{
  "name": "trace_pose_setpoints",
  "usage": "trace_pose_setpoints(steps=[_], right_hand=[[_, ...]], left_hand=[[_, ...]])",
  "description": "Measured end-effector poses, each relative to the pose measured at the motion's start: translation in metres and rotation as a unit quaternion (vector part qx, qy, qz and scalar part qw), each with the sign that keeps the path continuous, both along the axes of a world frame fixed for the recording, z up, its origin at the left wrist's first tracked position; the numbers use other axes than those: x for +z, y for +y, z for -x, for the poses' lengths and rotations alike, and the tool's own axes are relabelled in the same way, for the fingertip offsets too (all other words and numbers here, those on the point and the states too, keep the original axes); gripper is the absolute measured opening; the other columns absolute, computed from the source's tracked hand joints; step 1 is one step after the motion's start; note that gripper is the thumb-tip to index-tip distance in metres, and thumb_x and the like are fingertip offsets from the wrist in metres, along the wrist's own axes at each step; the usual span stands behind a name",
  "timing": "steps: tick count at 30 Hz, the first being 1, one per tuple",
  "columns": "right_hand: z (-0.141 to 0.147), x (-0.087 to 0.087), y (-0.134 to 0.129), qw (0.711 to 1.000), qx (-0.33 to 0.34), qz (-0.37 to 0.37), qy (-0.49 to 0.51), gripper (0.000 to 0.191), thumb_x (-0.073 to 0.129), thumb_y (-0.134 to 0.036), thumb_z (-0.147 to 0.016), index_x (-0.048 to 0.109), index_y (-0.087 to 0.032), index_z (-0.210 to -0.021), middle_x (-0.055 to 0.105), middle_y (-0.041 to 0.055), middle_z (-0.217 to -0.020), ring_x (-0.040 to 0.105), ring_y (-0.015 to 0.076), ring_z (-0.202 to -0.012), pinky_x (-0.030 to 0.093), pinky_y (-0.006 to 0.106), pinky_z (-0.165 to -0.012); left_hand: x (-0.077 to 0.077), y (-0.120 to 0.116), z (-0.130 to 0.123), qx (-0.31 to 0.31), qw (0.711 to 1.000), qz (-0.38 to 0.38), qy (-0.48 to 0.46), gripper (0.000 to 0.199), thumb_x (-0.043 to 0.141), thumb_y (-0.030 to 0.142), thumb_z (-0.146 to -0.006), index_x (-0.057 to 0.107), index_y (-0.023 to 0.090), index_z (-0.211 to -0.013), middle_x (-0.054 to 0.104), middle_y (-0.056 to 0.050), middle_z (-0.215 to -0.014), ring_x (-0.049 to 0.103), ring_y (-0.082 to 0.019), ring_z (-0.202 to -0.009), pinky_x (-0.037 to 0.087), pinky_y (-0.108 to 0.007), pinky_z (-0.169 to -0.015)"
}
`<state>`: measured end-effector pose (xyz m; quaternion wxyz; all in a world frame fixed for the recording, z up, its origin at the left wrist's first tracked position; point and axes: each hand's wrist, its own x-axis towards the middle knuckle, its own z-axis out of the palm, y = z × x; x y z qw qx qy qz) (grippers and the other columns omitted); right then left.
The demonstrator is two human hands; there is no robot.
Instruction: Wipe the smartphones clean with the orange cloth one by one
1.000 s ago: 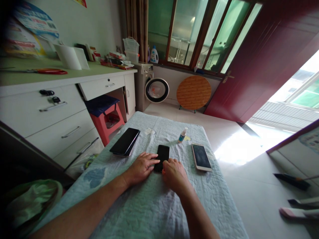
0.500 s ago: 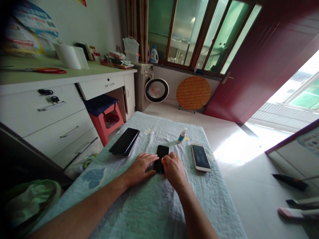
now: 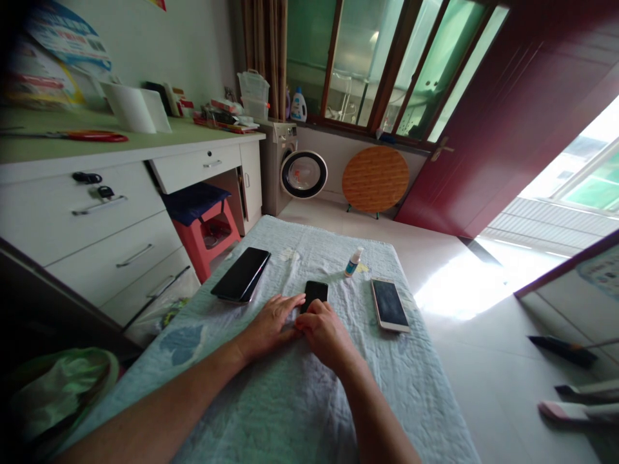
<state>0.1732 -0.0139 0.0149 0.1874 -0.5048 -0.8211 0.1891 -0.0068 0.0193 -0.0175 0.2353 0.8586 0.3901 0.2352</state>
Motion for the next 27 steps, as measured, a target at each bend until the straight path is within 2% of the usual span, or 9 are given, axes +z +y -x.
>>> trace_pose_setpoints(steps=[5, 11, 18, 23, 27], right_hand=[[-0.012, 0.008, 0.000, 0.998, 0.006, 0.059, 0.007, 0.023, 0.055, -0.006, -0.080, 0.072, -0.021, -0.080, 0.055, 0.0027, -0.087, 0.053, 0.0134, -0.083, 0.041, 0.025, -0.079], [-0.031, 0.020, 0.000, 0.990, -0.039, 0.136, -0.016, 0.022, 0.056, -0.008, -0.073, 0.072, -0.020, -0.079, 0.059, 0.0026, -0.086, 0.056, 0.0118, -0.075, 0.042, 0.023, -0.072], [-0.042, 0.015, 0.003, 0.993, -0.080, 0.076, -0.043, 0.021, 0.053, -0.009, -0.076, 0.070, -0.019, -0.080, 0.058, 0.0024, -0.082, 0.054, 0.0118, -0.070, 0.040, 0.023, -0.069], [-0.026, 0.007, 0.004, 0.997, -0.045, 0.049, -0.025, 0.020, 0.054, -0.009, -0.081, 0.071, -0.020, -0.081, 0.057, 0.0027, -0.085, 0.055, 0.0133, -0.079, 0.040, 0.024, -0.075], [-0.015, 0.002, 0.004, 1.000, -0.027, 0.011, 0.000, 0.021, 0.053, -0.011, -0.087, 0.071, -0.021, -0.085, 0.055, 0.0025, -0.087, 0.052, 0.0140, -0.083, 0.040, 0.026, -0.080]], left_hand=[[-0.002, 0.001, 0.000, 0.001, 1.000, -0.008, -0.007, 0.062, 0.068, 0.044, -0.082, 0.046, 0.021, -0.135, 0.061, -0.011, -0.130, 0.055, -0.029, -0.121, 0.032, -0.049, -0.110], [0.000, -0.001, 0.000, 0.012, 1.000, -0.012, 0.002, 0.061, 0.074, 0.030, -0.077, 0.049, 0.020, -0.132, 0.062, -0.009, -0.129, 0.055, -0.028, -0.120, 0.033, -0.046, -0.110], [0.007, -0.003, -0.002, 0.019, 1.000, -0.003, 0.004, 0.065, 0.077, 0.038, -0.074, 0.051, 0.020, -0.131, 0.062, -0.010, -0.128, 0.056, -0.029, -0.119, 0.034, -0.047, -0.109], [0.004, -0.003, -0.005, 0.027, 0.999, -0.022, 0.010, 0.069, 0.074, 0.050, -0.075, 0.049, 0.019, -0.132, 0.062, -0.013, -0.128, 0.056, -0.032, -0.118, 0.034, -0.050, -0.108], [0.004, -0.003, -0.007, 0.030, 0.999, -0.023, 0.021, 0.071, 0.072, 0.049, -0.077, 0.047, 0.015, -0.133, 0.061, -0.015, -0.130, 0.055, -0.032, -0.120, 0.032, -0.051, -0.110]])
